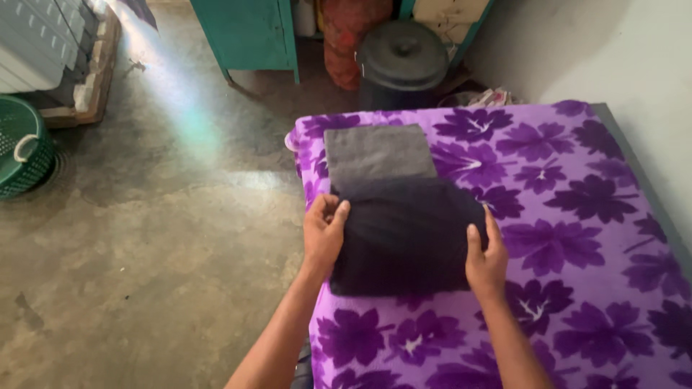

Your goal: The person folds a pair of gray pants on a table, then places them on a purple floral bedsheet. They then pick up a dark garment, fold it, and place it on the same bedsheet.

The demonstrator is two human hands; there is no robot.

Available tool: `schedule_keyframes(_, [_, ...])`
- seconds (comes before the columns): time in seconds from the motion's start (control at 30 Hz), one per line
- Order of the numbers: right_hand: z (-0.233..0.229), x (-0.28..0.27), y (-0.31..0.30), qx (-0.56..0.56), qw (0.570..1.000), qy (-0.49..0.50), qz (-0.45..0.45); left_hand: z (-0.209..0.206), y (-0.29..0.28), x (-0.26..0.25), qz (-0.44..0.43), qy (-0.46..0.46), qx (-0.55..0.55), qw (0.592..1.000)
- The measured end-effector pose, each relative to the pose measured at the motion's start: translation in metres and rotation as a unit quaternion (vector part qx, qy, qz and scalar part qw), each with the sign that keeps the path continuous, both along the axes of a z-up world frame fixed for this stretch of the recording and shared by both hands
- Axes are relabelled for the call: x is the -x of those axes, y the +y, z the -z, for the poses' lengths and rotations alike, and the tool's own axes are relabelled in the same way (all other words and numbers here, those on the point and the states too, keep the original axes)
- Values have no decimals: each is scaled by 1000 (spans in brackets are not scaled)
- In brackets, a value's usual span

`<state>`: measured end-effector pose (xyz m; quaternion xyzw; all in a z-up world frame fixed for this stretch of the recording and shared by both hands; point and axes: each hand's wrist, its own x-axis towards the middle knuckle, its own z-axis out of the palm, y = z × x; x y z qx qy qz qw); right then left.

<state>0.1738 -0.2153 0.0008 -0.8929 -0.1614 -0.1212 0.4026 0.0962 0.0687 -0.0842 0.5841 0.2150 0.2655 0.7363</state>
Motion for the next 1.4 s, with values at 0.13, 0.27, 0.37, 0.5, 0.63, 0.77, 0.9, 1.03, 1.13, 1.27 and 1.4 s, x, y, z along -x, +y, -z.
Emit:
schedule_keyframes(0.13, [4, -8, 12, 111, 983, 120, 78, -11, 9, -4, -58, 97, -59, 992])
schedule_keyframes(0.27, [8, -4, 16, 167, 974, 107, 112, -15, 8, 0, -43, 192, -19, 980])
schedule_keyframes(0.37, [6, -4, 15, 165, 974, 110, 110, -15, 9, -1, -99, 180, -135, 969])
schedule_keyframes(0.5, [3, -9, 12, 76, 990, 106, 52, -15, 19, -7, -47, 158, -172, 971])
schedule_keyframes(0.63, [-4, -19, 17, -76, 934, 345, 49, -21, 30, -15, 93, 175, -12, 980])
schedule_keyframes(0.77, [-8, -26, 25, -79, 919, 383, 47, -28, 23, -19, 87, 236, -96, 963])
schedule_keyframes(0.9, [-16, -26, 29, -7, 909, 404, 98, -37, 13, -13, 74, 235, -73, 967])
schedule_keyframes(1.03, [-24, -22, 17, 25, 918, 384, 99, -42, 4, 9, 92, 243, -23, 965])
schedule_keyframes(1.13, [-17, -6, 12, 21, 932, 353, 72, -41, 3, 26, 90, 261, 21, 961])
schedule_keyframes(1.27, [-3, 9, 18, 39, 973, 208, 96, -39, -1, 24, 45, 234, -17, 971])
schedule_keyframes(1.4, [10, 13, 19, 41, 976, 155, 147, -29, 0, 19, 26, 234, -46, 971])
